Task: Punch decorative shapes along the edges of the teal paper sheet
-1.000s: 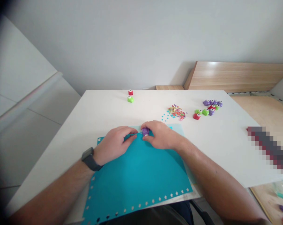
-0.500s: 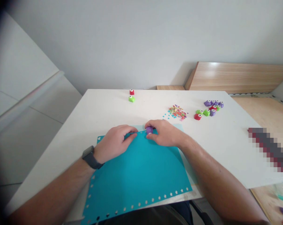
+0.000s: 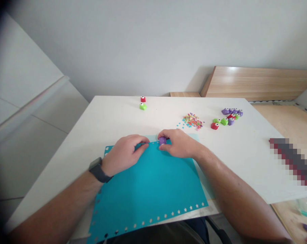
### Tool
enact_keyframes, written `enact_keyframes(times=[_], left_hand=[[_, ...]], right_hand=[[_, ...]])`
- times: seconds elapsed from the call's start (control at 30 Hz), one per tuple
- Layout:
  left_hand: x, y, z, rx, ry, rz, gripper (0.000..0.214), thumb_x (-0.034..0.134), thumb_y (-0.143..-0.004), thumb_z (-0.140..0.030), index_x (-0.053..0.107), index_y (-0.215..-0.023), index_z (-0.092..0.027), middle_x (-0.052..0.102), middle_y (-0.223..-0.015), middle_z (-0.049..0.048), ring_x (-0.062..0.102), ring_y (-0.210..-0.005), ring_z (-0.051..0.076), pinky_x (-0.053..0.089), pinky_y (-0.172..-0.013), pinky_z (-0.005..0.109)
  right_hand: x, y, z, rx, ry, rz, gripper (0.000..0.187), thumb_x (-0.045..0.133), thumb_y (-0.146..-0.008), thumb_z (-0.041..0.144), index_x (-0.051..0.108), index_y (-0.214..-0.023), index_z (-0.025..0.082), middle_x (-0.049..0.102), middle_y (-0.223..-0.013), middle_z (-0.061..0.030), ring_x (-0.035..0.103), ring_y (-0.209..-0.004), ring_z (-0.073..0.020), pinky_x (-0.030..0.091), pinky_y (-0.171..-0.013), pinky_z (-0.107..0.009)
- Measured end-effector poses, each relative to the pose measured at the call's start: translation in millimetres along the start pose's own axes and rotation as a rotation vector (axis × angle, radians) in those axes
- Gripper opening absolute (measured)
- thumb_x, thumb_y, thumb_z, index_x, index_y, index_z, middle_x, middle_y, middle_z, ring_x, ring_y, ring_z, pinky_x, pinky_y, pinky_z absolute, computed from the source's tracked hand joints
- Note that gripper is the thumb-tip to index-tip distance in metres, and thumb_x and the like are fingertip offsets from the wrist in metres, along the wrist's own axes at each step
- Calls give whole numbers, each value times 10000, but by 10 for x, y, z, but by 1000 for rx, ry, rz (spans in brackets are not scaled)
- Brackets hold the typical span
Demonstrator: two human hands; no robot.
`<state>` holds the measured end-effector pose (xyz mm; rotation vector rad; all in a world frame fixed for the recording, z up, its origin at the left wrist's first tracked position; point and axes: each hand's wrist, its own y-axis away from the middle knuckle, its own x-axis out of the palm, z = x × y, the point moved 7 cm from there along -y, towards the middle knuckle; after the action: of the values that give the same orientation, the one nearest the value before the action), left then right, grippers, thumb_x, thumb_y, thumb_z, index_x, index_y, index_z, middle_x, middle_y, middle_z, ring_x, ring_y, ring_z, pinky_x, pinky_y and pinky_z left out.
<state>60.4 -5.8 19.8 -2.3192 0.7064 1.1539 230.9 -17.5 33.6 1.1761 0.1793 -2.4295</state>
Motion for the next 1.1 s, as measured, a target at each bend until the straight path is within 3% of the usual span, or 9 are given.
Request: enact_keyframes(times=[1.1], left_hand=[[-17,-2,-18,-7,11,3,176,533,-982,-265,700,-1005,-213,728,-974,41,660,-925,217,489,-834,357]], right_hand=[[29,-20,62,-13,69,-10,166,662,-856,241,687,-1014,194,700,-959,-33,602,-865,-172,427,-801,-277]])
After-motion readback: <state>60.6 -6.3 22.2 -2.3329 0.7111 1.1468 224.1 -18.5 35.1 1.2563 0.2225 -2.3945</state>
